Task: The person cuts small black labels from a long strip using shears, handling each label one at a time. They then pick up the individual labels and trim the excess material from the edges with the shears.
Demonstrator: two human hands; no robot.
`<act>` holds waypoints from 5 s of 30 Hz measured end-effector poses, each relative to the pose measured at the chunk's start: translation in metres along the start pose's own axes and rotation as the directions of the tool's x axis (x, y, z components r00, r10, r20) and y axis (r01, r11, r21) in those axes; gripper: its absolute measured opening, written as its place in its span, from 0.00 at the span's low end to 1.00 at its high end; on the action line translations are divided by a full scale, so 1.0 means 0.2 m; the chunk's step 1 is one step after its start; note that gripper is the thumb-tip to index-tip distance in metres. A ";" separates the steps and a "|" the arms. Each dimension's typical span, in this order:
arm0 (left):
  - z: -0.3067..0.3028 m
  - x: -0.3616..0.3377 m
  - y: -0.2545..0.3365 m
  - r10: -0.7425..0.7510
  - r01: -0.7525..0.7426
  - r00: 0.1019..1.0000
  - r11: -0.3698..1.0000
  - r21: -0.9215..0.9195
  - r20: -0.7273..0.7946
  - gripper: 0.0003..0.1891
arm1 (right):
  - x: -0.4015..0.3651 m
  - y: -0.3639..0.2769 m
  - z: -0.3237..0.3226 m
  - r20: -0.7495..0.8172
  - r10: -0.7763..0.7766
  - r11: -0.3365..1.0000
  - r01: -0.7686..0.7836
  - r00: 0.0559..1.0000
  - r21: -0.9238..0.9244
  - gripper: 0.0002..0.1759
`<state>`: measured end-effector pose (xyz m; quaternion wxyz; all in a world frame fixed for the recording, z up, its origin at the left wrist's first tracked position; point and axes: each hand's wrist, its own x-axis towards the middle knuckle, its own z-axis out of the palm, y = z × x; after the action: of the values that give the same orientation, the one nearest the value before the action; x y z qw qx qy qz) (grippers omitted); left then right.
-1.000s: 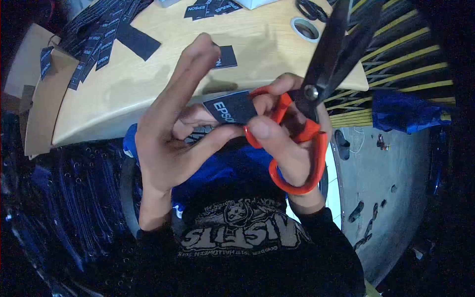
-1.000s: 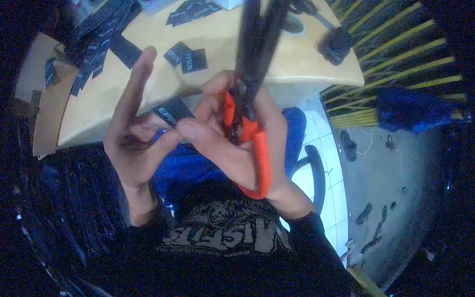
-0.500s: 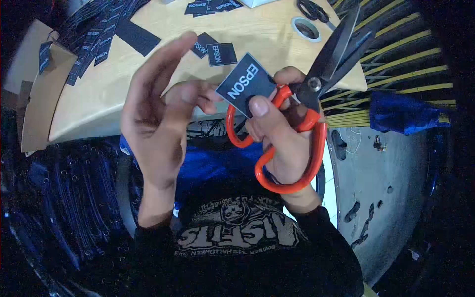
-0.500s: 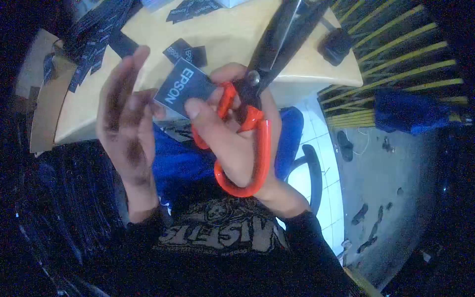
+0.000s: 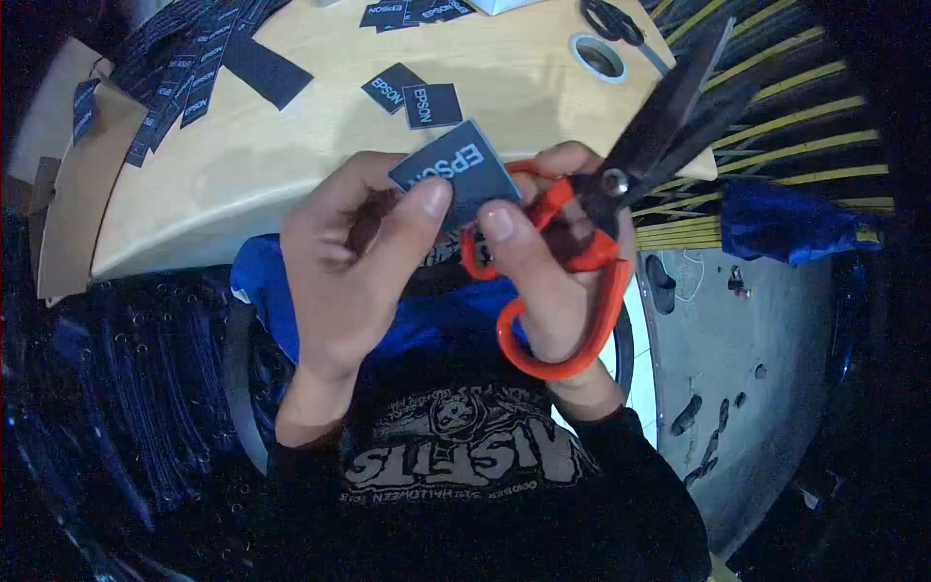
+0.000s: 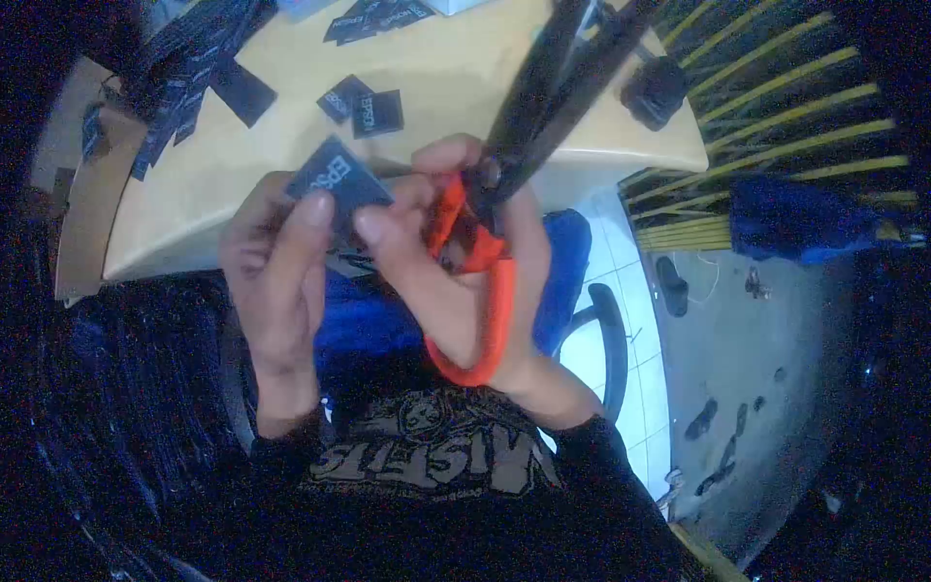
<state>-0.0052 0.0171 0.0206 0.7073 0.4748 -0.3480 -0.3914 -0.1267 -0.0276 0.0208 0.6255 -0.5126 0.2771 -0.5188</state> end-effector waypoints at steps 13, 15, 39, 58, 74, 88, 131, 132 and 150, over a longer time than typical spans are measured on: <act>0.06 -0.05 0.00 0.155 -0.154 0.988 0.977 -0.149 -0.005 0.06 | -0.02 -0.01 0.04 0.028 -0.077 0.997 0.076 0.997 0.031 0.20; 0.04 -0.06 -0.03 0.173 -0.169 0.985 0.973 -0.155 0.010 0.07 | -0.03 -0.01 0.04 0.019 -0.083 0.996 0.083 0.996 0.017 0.19; 0.04 0.00 0.02 0.122 -0.177 0.974 0.936 -0.304 -0.193 0.06 | -0.08 -0.02 0.02 0.228 0.071 0.969 -0.014 0.971 -0.245 0.25; 0.10 -0.06 0.10 0.195 -0.189 0.945 0.981 0.048 -0.262 0.07 | -0.21 -0.01 0.04 0.343 0.212 0.937 -0.091 0.915 -0.337 0.28; 0.12 -0.09 0.11 0.192 -0.187 0.948 0.981 0.041 -0.252 0.07 | -0.21 -0.04 0.04 0.348 0.208 0.916 -0.057 0.914 -0.398 0.25; 0.12 -0.09 0.12 0.154 -0.146 0.947 0.988 0.047 -0.282 0.07 | -0.21 -0.01 0.05 0.252 0.079 0.924 0.024 0.964 -0.381 0.19; 0.08 -0.06 0.08 0.191 -0.214 0.964 0.970 -0.113 -0.187 0.07 | -0.20 0.03 0.00 0.308 0.081 0.936 0.034 0.948 -0.350 0.27; 0.08 -0.07 0.08 0.161 -0.185 0.970 0.975 -0.122 -0.181 0.07 | -0.19 0.01 0.01 0.291 0.092 0.941 0.012 0.952 -0.337 0.27; 0.10 -0.08 0.09 0.036 -0.055 0.987 0.991 -0.122 -0.155 0.06 | -0.18 0.03 0.04 0.239 -0.059 0.928 0.142 0.969 -0.344 0.21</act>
<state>-0.0267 0.0281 0.0424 0.7690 0.4498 -0.2786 -0.3589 -0.1285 0.0082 0.0117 0.5211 -0.6871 0.2679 -0.4296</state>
